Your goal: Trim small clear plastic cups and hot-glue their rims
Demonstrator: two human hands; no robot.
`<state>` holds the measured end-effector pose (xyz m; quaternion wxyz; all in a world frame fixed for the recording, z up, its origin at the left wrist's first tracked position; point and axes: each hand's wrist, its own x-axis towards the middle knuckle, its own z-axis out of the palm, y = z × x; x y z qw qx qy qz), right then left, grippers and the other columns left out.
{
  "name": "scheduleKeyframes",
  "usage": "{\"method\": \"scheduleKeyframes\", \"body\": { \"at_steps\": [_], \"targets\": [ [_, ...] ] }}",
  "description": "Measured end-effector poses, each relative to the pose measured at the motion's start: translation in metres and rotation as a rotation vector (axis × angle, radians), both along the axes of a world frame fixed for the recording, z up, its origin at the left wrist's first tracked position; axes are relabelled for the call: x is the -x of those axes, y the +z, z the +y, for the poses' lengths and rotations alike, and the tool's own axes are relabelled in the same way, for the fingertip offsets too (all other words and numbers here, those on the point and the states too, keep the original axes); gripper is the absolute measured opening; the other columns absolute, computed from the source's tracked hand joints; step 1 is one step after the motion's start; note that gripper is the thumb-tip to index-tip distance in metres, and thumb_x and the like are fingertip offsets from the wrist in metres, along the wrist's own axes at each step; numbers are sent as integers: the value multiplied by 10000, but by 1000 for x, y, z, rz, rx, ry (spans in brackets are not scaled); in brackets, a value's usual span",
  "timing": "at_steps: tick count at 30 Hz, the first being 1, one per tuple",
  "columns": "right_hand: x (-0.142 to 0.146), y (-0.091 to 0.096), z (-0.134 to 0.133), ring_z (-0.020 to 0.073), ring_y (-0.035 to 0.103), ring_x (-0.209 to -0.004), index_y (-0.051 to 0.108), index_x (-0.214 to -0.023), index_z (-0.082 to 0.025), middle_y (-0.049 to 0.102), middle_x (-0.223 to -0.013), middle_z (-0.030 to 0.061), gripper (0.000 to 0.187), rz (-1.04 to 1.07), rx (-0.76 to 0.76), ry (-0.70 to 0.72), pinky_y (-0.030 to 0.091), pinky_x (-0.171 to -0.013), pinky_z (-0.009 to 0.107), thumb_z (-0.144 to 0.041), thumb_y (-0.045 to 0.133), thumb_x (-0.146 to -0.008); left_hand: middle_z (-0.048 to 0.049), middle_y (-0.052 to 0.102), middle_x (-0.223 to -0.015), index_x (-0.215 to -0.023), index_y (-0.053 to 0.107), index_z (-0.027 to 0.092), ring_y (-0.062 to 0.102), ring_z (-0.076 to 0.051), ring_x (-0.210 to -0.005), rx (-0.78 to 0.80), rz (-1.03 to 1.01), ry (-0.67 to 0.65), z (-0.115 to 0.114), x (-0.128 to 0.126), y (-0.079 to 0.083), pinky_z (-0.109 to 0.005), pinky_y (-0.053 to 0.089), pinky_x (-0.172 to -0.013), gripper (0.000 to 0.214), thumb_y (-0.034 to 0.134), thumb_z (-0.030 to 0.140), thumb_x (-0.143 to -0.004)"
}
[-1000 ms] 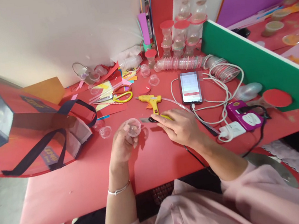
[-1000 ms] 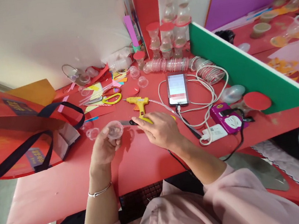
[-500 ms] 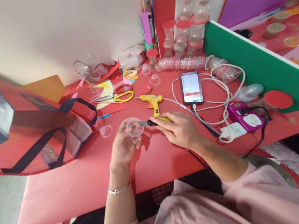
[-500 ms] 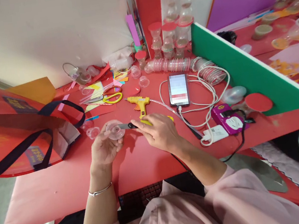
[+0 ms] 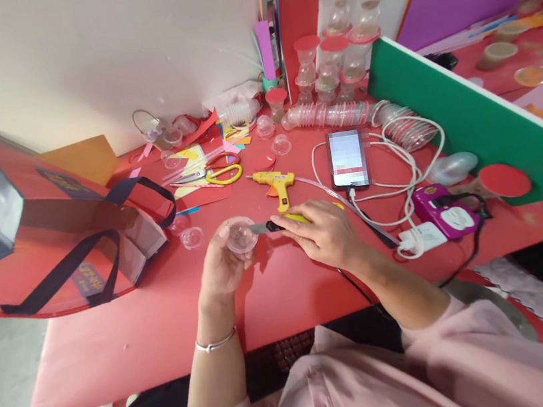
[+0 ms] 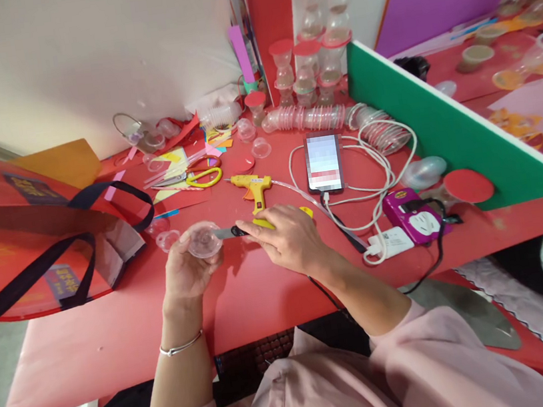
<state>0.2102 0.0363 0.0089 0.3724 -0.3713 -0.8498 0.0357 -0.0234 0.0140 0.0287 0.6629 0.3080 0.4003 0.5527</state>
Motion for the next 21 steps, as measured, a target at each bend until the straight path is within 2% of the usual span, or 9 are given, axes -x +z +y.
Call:
{"method": "scheduleKeyframes", "body": {
  "at_steps": [6, 9, 13, 18, 21],
  "targets": [
    [-6, 0, 6, 219, 675, -923, 707, -1338, -308, 754, -1054, 73, 367, 48, -37, -162, 526, -830, 375, -225, 636, -988, -45, 659, -728, -967, 744, 134, 508, -89, -473, 32, -19, 6, -1, 3, -3, -189, 369, -378, 460, 681, 572, -842],
    [-5, 2, 4, 206, 682, -930, 705, -1334, -307, 755, -1058, 64, 354, 114, -8, -99, 540, -841, 361, -240, 636, -993, -39, 654, -734, -977, 736, 147, 502, -87, -483, 30, -20, 27, 0, 3, -3, -194, 380, -396, 440, 693, 565, -847],
    [0, 3, 1, 206, 696, -964, 713, -1323, -311, 763, -1089, 64, 342, 54, 41, 34, 555, -858, 354, -255, 634, -996, -22, 623, -687, -969, 733, 151, 493, -84, -482, 41, -36, 4, 1, 2, 0, -189, 375, -399, 459, 685, 593, -858],
    [1, 3, 0, 212, 706, -1011, 709, -1325, -289, 770, -1146, 75, 329, 70, 104, 49, 550, -879, 356, -253, 596, -1017, -39, 663, -757, -992, 727, 157, 520, -89, -497, 22, -17, 95, 1, 2, 2, -186, 384, -400, 439, 704, 569, -840],
    [0, 5, -2, 195, 722, -1014, 697, -1318, -252, 780, -1170, 67, 311, 114, 206, 91, 536, -871, 319, -274, 539, -1051, -48, 680, -855, -1030, 722, 170, 541, -89, -526, -15, 27, 123, 1, 1, 0, -175, 364, -388, 366, 699, 493, -858]
  ]
}}
